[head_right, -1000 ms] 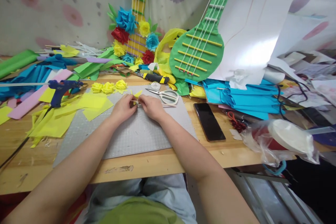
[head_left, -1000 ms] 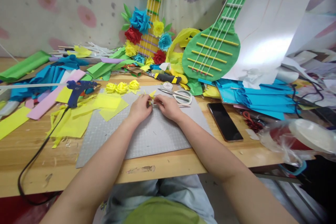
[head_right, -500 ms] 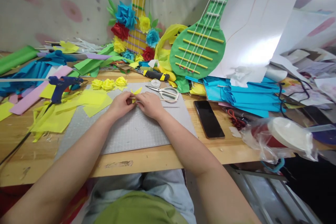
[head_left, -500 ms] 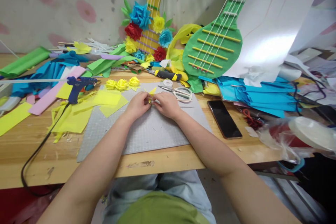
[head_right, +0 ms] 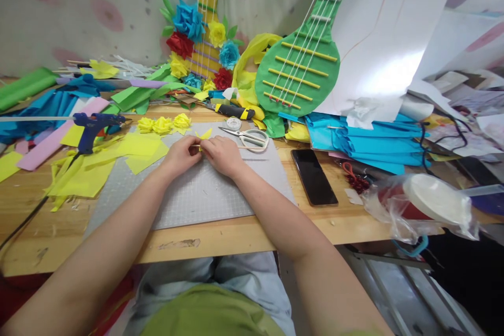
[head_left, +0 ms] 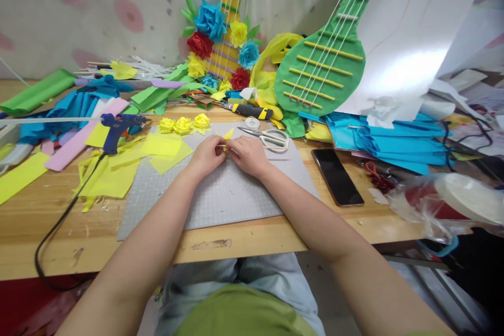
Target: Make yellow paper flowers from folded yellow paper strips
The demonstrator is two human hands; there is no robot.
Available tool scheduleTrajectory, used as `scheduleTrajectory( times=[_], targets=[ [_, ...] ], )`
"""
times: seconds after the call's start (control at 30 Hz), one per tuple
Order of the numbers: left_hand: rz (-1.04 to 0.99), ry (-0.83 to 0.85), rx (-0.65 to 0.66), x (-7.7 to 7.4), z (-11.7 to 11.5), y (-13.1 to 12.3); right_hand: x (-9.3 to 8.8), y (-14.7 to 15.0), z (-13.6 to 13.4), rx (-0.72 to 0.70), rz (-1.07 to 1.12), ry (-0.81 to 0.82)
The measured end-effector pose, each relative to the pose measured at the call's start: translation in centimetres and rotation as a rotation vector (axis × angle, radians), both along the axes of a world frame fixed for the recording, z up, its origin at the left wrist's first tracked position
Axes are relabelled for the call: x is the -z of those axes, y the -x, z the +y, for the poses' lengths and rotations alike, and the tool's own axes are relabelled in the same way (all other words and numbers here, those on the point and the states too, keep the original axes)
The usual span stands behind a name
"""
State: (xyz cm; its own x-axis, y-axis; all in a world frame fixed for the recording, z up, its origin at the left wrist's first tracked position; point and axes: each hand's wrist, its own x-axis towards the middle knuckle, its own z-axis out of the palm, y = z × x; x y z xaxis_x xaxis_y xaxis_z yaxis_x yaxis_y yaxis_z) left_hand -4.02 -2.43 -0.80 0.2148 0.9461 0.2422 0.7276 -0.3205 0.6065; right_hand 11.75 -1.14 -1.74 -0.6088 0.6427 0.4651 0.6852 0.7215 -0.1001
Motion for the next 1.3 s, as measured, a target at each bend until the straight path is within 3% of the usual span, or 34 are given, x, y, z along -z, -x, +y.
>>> scheduleTrajectory(
  times=[0.63, 1.03, 1.3],
  targets=[
    [0.119, -0.065, 0.016, -0.15, 0.26, -0.19, 0.05, 0.25, 0.03, -0.017, 0.057, -0.023],
    [0.099, -0.073, -0.043, -0.31, -0.12, 0.09, 0.25, -0.12, 0.13, 0.100, 0.407, 0.220],
    [0.122, -0.133, -0.077, -0.40, -0.18, -0.44, 0.22, -0.21, 0.18, 0.109, 0.457, 0.238]
  ],
)
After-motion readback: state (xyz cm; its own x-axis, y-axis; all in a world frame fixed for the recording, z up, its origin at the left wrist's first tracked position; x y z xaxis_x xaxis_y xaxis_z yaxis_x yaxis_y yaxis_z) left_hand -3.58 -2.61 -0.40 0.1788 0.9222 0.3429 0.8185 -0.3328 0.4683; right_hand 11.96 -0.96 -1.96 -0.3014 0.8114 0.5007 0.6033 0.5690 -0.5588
